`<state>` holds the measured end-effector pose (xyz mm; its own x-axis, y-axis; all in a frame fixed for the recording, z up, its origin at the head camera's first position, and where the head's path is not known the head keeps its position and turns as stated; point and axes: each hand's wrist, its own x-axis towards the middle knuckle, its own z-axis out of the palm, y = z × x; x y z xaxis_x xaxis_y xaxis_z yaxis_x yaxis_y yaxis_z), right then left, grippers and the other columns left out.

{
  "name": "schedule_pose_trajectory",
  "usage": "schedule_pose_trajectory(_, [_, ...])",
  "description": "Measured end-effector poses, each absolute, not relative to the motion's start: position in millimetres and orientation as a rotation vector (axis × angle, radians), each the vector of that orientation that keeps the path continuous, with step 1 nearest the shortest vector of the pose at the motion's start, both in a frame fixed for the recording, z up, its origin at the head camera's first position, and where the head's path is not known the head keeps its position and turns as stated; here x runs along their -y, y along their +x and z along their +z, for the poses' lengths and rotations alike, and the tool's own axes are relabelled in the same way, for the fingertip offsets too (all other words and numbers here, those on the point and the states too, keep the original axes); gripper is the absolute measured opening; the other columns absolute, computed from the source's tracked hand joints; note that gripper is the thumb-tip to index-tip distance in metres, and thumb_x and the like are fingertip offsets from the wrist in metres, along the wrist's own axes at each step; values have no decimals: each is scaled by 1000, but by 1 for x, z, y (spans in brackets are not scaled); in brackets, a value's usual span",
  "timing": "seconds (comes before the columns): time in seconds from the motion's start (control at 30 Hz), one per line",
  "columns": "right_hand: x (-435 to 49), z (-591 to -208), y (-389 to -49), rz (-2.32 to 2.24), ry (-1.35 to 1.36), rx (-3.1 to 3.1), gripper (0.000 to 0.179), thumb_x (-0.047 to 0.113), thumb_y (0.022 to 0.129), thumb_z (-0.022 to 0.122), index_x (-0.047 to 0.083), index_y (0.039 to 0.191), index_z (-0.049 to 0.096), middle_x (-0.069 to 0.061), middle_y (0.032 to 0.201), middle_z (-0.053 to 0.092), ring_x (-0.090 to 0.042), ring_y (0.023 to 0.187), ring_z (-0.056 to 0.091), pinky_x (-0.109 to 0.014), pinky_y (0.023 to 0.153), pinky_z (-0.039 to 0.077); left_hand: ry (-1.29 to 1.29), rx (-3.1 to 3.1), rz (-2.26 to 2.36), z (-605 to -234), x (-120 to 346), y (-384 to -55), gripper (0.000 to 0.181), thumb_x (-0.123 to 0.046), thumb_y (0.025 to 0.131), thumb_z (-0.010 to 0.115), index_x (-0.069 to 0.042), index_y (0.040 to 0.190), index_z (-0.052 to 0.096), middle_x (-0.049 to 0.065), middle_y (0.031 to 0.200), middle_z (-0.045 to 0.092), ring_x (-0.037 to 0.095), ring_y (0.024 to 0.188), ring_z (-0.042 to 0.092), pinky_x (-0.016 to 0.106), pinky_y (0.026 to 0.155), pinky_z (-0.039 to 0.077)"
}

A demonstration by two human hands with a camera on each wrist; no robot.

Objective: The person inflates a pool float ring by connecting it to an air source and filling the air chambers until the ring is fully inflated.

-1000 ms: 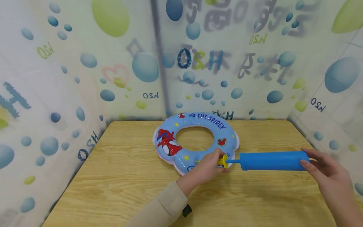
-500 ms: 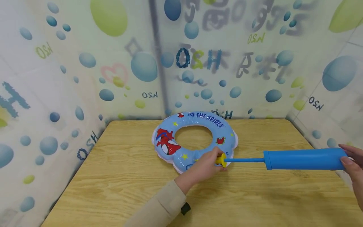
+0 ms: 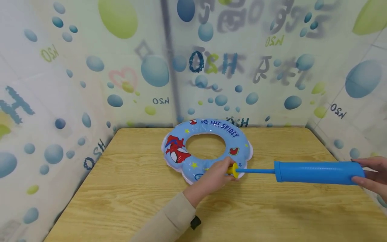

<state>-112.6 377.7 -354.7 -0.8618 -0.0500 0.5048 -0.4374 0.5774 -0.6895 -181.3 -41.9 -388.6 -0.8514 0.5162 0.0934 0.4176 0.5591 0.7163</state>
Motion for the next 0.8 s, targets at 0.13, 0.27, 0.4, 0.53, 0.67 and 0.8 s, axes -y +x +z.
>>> schedule_pose_trajectory(0.13, [-341, -339, -112, 1327, 363, 2416, 45, -20, 85, 62, 11, 117, 62, 17, 112, 55, 11, 89, 59, -15, 65, 51, 769, -2696, 1181, -389, 43, -180, 36, -14, 86, 75, -10, 111, 50, -3, 97, 58, 11, 85, 53, 18, 75, 47])
schedule_pose_trajectory(0.27, [-320, -335, -114, 1373, 261, 2522, 33, -7, 87, 68, 9, 116, 62, 17, 111, 53, 3, 84, 63, -19, 62, 53, 816, -2737, 1155, -391, 44, -179, 37, -15, 85, 75, -9, 112, 50, -2, 99, 59, 10, 86, 53, 17, 76, 46])
schedule_pose_trajectory(0.4, [-308, -336, -118, 1415, 256, 2596, 31, 0, 89, 69, 8, 117, 61, 16, 112, 53, -4, 83, 65, -23, 62, 54, 910, -2789, 1085, -392, 45, -178, 39, -17, 86, 75, -8, 114, 49, 0, 101, 60, 9, 86, 54, 16, 76, 46])
schedule_pose_trajectory(0.53, [-294, -340, -122, 1481, 277, 2633, 30, 0, 89, 69, 7, 117, 59, 15, 113, 53, -2, 88, 65, -25, 66, 55, 932, -2790, 1064, -393, 45, -178, 39, -16, 86, 75, -8, 114, 48, 1, 102, 60, 9, 87, 55, 15, 77, 46])
schedule_pose_trajectory(0.67, [-282, -342, -126, 1548, 327, 2620, 31, -2, 88, 69, 5, 117, 60, 13, 115, 53, -1, 91, 65, -25, 69, 55, 975, -2773, 1054, -395, 44, -179, 39, -13, 88, 73, -7, 115, 47, 3, 105, 59, 10, 90, 55, 15, 79, 46])
schedule_pose_trajectory(0.8, [-273, -340, -130, 1605, 418, 2587, 32, -6, 88, 67, 5, 118, 61, 11, 115, 56, -6, 92, 66, -26, 69, 55, 1017, -2766, 1060, -396, 42, -180, 41, -14, 88, 73, -6, 118, 45, 5, 110, 60, 10, 92, 55, 17, 80, 45])
